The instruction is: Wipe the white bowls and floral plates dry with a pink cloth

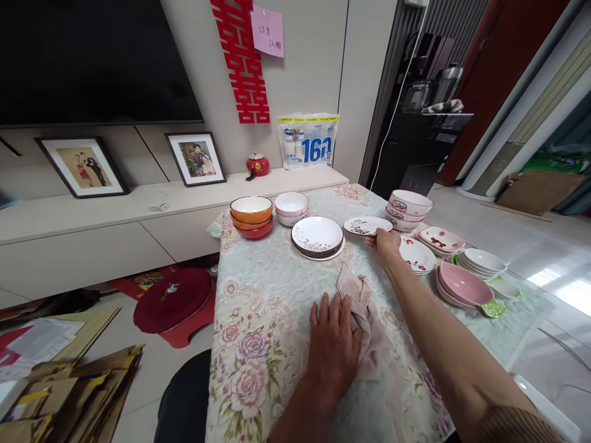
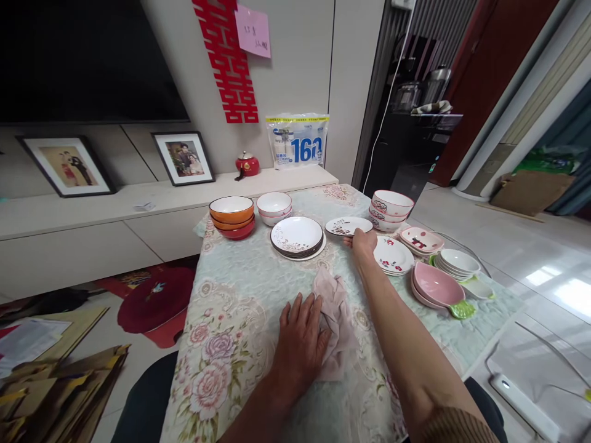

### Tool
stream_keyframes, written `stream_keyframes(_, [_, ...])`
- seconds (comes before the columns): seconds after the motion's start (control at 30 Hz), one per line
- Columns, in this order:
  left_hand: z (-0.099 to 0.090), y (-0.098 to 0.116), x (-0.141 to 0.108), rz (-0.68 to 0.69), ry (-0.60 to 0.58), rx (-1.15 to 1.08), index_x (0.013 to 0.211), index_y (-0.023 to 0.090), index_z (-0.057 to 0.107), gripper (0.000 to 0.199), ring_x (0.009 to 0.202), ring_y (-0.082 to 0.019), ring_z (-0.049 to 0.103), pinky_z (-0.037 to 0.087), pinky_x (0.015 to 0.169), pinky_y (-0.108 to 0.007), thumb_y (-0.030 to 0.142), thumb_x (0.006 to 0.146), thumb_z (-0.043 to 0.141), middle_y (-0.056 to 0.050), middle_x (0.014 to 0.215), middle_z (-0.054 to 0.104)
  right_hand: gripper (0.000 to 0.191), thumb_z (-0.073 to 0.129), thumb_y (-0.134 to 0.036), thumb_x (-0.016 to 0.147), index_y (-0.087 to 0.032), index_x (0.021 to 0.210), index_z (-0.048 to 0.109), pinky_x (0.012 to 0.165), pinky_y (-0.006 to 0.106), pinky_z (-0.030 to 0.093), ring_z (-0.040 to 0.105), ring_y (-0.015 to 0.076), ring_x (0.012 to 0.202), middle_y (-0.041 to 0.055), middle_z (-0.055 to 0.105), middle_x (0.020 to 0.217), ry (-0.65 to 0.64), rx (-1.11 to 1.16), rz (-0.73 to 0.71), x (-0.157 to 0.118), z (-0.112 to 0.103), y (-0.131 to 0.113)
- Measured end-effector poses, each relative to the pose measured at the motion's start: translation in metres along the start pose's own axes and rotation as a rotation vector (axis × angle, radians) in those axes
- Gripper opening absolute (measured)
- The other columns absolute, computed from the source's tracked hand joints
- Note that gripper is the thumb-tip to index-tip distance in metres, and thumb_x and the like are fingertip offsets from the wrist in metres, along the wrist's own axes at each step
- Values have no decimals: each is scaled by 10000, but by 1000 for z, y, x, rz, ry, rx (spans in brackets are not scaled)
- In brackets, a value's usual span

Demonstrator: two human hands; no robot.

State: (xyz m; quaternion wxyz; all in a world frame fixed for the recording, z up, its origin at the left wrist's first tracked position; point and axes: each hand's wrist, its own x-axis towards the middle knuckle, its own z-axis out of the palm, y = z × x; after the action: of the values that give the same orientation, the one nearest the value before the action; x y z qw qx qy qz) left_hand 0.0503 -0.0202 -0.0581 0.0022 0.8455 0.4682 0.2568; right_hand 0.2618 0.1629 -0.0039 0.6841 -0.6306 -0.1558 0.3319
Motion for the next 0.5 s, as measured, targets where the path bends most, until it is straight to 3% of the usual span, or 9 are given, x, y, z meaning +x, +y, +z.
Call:
stream_keyframes(0.3, [0,1,3,0,-1,-1,1377,132,503,500,1308,-360,458,360,1052,-555,288,902,476,-116,1400,558,171,538,-137,836,-133,1005,556,381,229,500,583,132,412,-11,595,571,101,-12,81,-3,7,13])
stream_keyframes(0.43, [1,1,3,1,1,-10,1373,129,508,498,1307,-363,456,353,1049,-559,268,897,468,-115,1400,559,155,535,-219,921,-146,1059,537,469,218,528,612,107,488,-6,626,685,111,22,131,-7,9,13])
stream_keyframes(0.5, [1,1,3,-3,-4,-12,1375,130,506,498,1308,-365,455,352,1046,-565,262,897,463,-116,1404,557,229,549,-276,942,-138,1124,556,598,270,566,658,127,663,39,663,871,109,43,167,-9,10,12])
